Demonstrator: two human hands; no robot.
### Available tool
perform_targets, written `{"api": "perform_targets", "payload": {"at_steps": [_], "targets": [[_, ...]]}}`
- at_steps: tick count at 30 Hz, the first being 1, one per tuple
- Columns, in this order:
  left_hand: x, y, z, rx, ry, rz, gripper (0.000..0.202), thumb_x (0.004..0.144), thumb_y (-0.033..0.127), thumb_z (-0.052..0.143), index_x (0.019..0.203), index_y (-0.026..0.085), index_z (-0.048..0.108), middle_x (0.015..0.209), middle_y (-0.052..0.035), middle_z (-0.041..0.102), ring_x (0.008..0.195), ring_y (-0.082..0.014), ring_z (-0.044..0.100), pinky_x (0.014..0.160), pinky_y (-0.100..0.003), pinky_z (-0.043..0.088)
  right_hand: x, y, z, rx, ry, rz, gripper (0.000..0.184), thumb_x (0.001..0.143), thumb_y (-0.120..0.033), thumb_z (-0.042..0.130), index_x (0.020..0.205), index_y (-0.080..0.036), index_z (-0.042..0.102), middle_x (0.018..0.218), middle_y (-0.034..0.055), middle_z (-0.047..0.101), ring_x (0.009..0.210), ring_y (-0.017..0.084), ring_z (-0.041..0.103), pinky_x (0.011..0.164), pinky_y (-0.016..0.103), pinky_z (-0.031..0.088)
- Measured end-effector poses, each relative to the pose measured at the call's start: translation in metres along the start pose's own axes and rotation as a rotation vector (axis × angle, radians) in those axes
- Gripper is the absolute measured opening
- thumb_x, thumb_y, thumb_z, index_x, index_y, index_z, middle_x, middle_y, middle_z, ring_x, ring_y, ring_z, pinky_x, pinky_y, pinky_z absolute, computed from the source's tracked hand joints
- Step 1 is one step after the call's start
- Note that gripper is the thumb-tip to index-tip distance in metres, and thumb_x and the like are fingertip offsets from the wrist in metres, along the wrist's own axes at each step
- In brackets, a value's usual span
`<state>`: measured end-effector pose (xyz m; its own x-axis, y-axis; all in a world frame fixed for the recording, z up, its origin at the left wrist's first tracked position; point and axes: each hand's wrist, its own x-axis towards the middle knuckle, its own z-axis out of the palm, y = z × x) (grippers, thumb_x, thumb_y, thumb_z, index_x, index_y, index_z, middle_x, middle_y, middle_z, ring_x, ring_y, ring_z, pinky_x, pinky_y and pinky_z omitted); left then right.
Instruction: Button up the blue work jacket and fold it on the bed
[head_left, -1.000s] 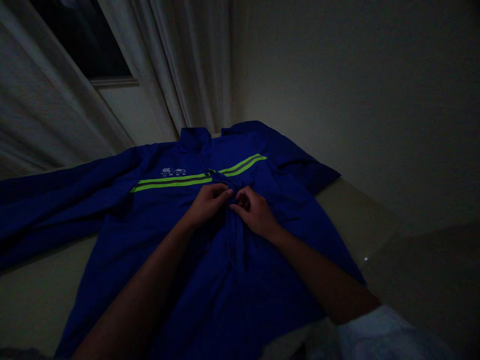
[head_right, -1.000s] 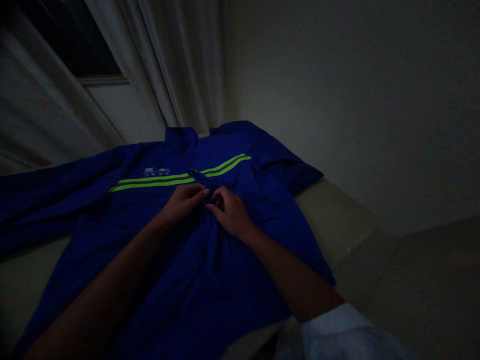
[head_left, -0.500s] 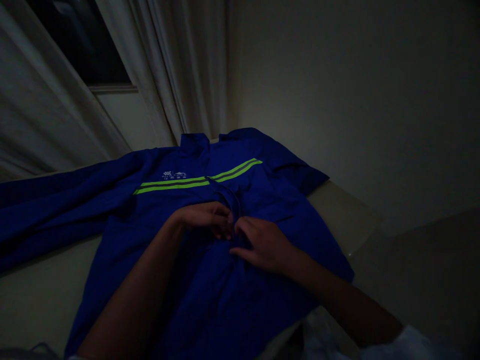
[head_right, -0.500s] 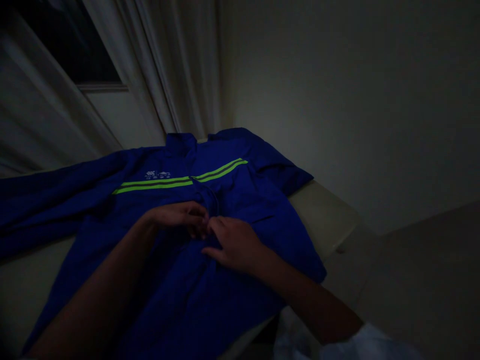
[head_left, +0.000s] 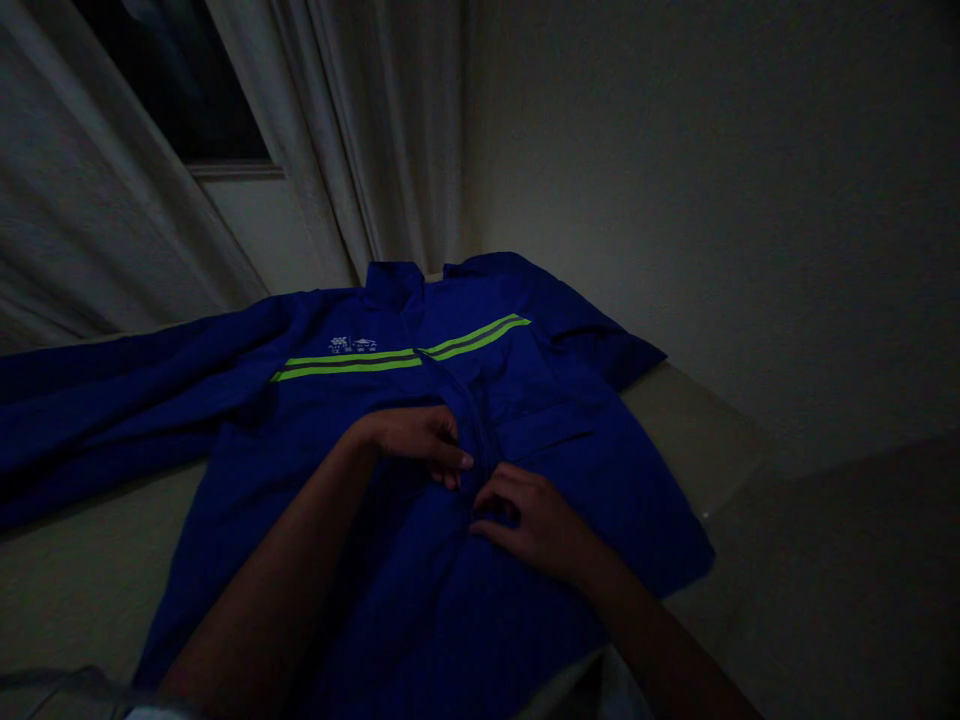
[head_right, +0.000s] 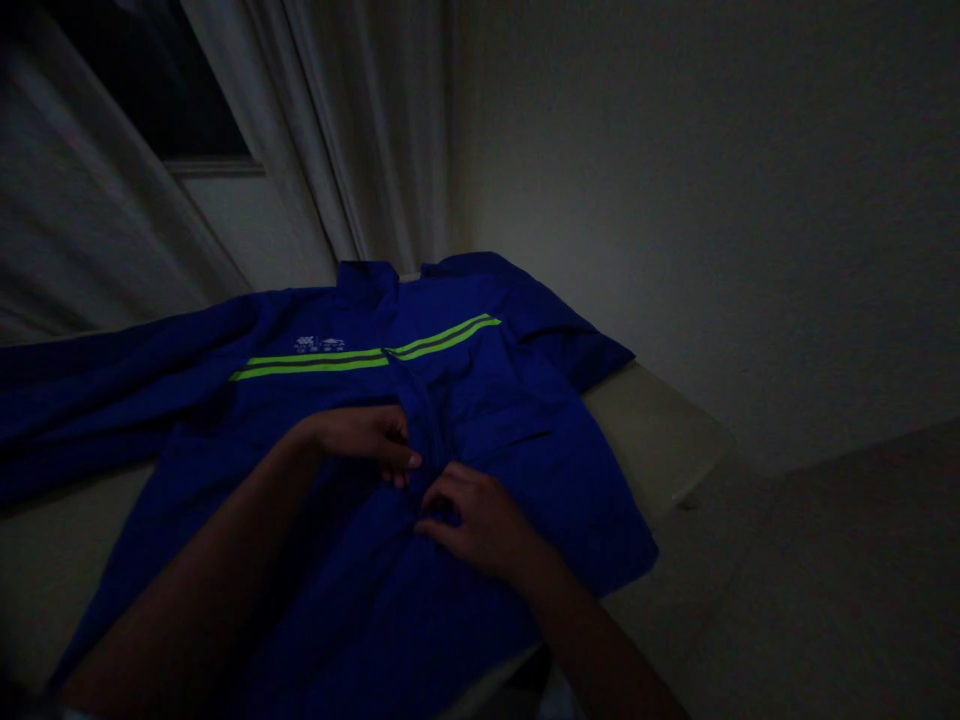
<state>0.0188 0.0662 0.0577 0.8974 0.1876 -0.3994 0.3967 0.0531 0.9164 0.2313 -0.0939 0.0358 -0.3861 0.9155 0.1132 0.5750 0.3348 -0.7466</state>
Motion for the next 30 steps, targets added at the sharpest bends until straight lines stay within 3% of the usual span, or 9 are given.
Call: {"api": "perform_targets", "payload": {"at_steps": [4,7,11,23,30], "targets": [[-0.0029,0.0016,-0.0015,0.008,0.031,0.046,0.044,0.087,0.059,0.079,0.084,0.016,0.083,0.076,-0.01,0.08,0.066,-0.0157,0.074,0.063,-0.021,0.057,-0.0047,0.0004,0.0027,-0.09,0.057,-0.017,0.02,0.086,-0.02,0.085,0.103,-0.02,0.073,0.102,0.003,0.069,0.091,0.018,0.068,0.08,0.028,0.051],[-0.005,0.0033,-0.0025,0.019,0.039,0.057,0.044,0.089,0.059,0.077,0.083,0.016,0.083,0.076,-0.01,0.08,0.066,-0.0155,0.074,0.062,-0.02,0.056,-0.006,0.0008,0.0009,-0.039,0.079,-0.011,0.018,0.089,-0.022,0.084,0.104,-0.022,0.074,0.102,0.0025,0.07,0.092,0.017,0.068,0.081,0.028,0.051],[-0.0046,0.0042,-0.001,0.04,0.044,0.055,0.044,0.089,0.058,0.077,0.083,0.015,0.083,0.074,-0.0096,0.079,0.065,-0.0155,0.073,0.062,-0.02,0.056,-0.0051,0.0024,-0.003,0.038,0.048,0.026,0.016,0.088,-0.019,0.084,0.1,-0.022,0.074,0.099,0.001,0.07,0.09,0.015,0.068,0.079,0.025,0.05],[-0.0019,0.0073,0.0011,0.08,0.039,0.052,0.045,0.09,0.059,0.075,0.082,0.015,0.083,0.073,-0.0099,0.079,0.061,-0.0149,0.07,0.061,-0.021,0.054,-0.003,0.0037,0.0003,-0.05,-0.005,0.0,0.023,0.088,-0.021,0.084,0.107,-0.022,0.072,0.105,0.0026,0.069,0.092,0.017,0.068,0.081,0.028,0.051],[-0.0005,0.006,0.001,0.117,0.041,0.032,0.045,0.09,0.059,0.074,0.079,0.015,0.081,0.073,-0.0093,0.079,0.063,-0.0155,0.071,0.061,-0.021,0.054,-0.0014,0.0026,0.0039,-0.108,-0.017,-0.003,0.016,0.089,-0.019,0.08,0.103,-0.021,0.073,0.095,0.0009,0.068,0.08,0.014,0.066,0.073,0.025,0.048]]}}
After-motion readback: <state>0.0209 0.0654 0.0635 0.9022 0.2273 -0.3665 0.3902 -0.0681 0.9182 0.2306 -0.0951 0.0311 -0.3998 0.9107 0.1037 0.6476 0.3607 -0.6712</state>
